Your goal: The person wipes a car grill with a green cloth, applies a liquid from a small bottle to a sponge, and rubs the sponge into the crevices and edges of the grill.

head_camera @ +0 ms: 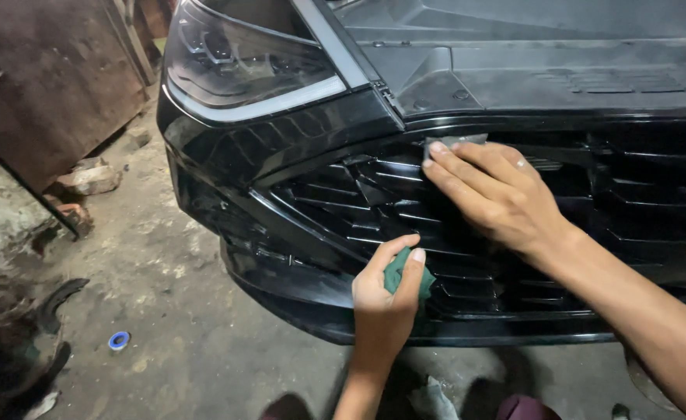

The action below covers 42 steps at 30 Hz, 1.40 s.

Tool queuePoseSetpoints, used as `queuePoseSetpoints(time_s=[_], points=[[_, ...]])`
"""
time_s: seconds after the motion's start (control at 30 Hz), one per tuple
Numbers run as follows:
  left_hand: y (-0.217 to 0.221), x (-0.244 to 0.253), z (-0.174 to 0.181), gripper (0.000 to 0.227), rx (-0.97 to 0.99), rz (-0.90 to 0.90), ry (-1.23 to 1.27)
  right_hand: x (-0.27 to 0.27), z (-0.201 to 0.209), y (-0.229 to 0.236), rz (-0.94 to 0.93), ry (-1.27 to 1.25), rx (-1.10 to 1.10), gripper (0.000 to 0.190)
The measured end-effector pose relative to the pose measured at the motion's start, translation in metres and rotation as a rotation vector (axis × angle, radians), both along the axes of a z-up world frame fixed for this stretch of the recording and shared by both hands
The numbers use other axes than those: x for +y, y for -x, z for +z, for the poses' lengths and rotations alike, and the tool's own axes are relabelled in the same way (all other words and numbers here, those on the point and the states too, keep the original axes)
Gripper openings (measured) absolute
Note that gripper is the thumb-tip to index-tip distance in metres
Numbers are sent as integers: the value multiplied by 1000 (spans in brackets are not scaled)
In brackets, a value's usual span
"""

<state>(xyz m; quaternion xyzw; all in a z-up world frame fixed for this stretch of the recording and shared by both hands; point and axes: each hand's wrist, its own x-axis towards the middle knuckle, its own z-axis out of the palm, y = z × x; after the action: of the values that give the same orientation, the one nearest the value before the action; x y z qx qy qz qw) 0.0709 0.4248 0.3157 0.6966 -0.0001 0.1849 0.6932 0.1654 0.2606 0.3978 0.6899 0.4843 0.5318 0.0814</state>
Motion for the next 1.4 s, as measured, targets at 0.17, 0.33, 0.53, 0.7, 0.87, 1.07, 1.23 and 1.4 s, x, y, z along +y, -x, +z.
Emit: queuePoseSetpoints(time_s=[0.17, 0.33, 0.53, 0.7, 0.87, 1.07, 1.23, 1.4], points=[[5, -4, 5, 34, -31, -23, -24, -12, 0, -9, 4, 99, -26, 27], [2, -10, 2, 33, -67, -9, -56, -9, 7, -11, 37, 123, -82, 23], [4, -12, 0, 31, -65, 11, -64, -22, 12, -12, 17, 191, -111, 26], [8, -9, -3, 34, -22, 11, -73, -11, 14, -19, 48, 186, -163, 25], [10, -12, -6, 35, 3, -11, -74, -30, 16, -16, -2, 254, -206, 29], [8, -22, -9, 36, -5, 20, -59, -11, 10, -25, -2, 240, -201, 28], [-1, -23, 4, 29, -117, 120, -74, -25, 4, -22, 49, 175, -91, 20], [-8, -26, 8, 29, -65, 166, -123, 2, -2, -31, 158, 9, -29, 25]])
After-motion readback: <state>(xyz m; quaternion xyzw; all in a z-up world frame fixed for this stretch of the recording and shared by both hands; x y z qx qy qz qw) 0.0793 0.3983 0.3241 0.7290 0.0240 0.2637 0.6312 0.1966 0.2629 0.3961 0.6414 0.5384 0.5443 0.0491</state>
